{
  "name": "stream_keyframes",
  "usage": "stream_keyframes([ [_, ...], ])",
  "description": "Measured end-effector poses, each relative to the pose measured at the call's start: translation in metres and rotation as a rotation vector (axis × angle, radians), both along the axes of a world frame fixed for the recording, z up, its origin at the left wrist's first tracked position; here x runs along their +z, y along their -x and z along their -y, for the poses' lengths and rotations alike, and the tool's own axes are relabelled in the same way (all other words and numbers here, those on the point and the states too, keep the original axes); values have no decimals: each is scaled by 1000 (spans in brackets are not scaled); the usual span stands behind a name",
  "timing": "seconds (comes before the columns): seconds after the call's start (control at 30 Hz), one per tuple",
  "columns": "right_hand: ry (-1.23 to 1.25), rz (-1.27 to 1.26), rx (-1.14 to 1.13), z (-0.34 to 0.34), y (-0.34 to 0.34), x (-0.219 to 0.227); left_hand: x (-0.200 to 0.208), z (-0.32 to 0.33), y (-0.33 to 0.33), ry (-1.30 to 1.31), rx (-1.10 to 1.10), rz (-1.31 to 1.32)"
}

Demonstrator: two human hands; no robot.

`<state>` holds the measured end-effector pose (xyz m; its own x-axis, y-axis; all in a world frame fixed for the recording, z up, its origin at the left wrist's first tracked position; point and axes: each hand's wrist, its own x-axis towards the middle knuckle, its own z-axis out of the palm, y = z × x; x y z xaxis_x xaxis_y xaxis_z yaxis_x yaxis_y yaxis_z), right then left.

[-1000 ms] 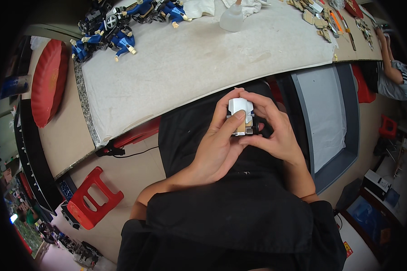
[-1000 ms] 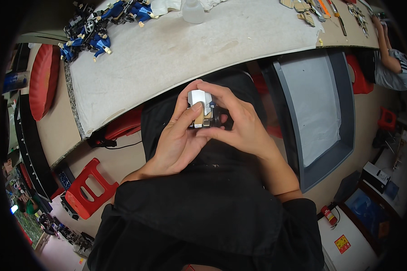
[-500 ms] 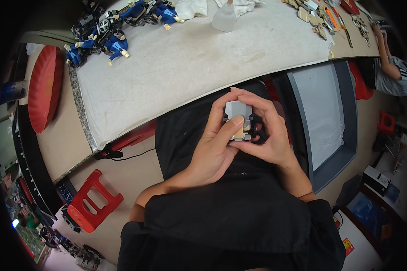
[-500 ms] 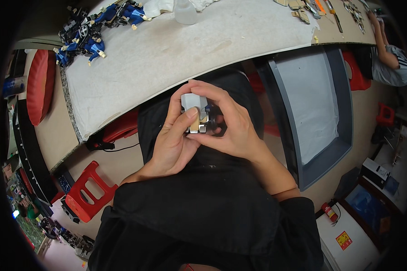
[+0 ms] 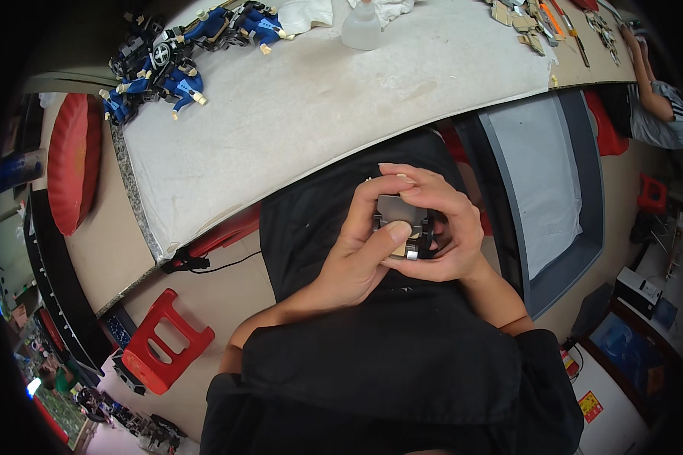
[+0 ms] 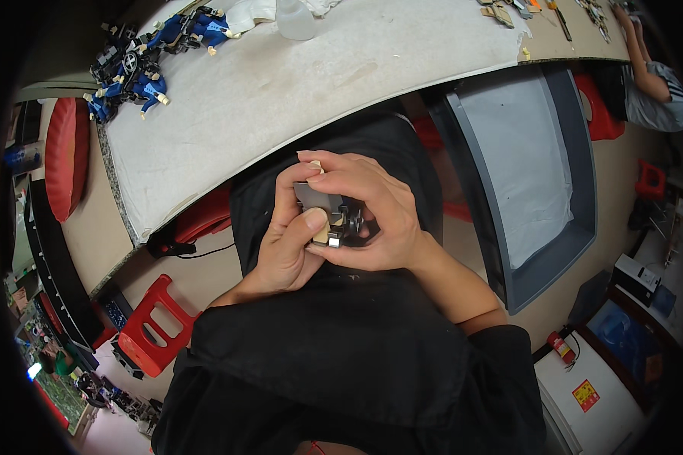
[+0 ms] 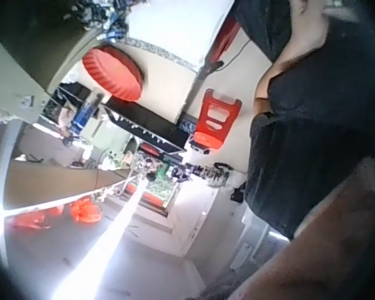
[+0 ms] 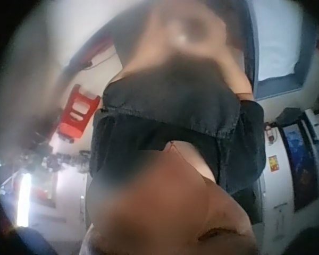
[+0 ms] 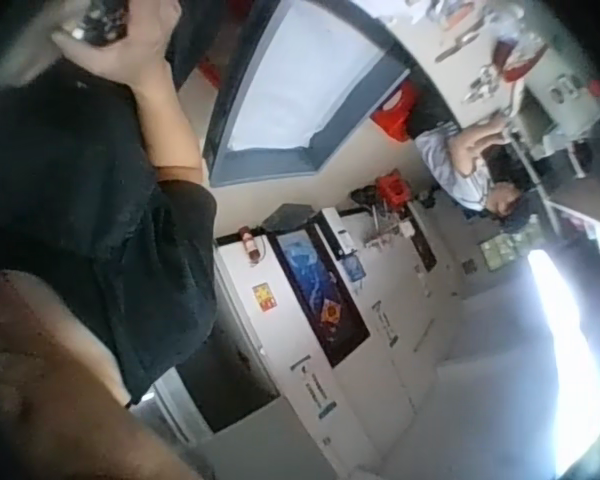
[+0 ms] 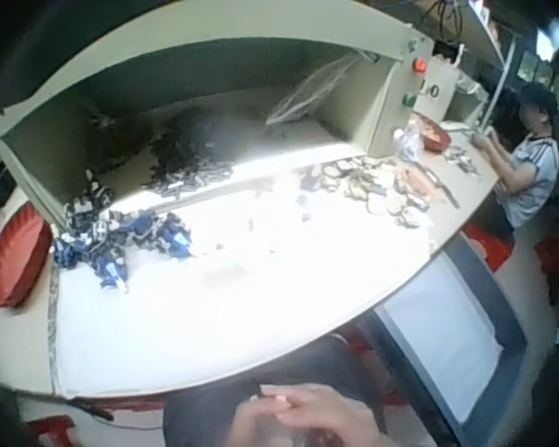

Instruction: The person applies glue from a squeeze bottle onto figurine components, attaches pieces to them by hand, presses the parts together, and places an assembled figurine into a tray.

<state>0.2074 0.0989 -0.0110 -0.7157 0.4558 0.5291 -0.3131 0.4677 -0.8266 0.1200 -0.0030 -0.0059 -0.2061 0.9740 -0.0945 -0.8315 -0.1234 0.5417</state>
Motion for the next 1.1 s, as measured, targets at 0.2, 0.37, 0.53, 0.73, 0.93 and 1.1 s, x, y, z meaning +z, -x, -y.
stream_keyframes([
  [0.2, 133, -30, -7, 7, -1, -2, -6, 1, -1, -42, -50, 45],
  [0.37, 129, -97, 11, 9, -1, -5, -3, 2, -2, -45, -27, -24],
  [0.53, 189, -91, 53, 6, 3, -4, 1, 1, -1, -28, 51, -63],
  [0.73, 17, -168, 102, -3, 9, -10, -1, 3, 0, -55, 19, -57],
  [0.93, -108, -135, 18, -4, 8, -5, 4, -1, 3, -45, 14, -54],
  [1.1, -36, -120, 29, -5, 2, -6, 8, 0, 11, -25, -130, 86],
])
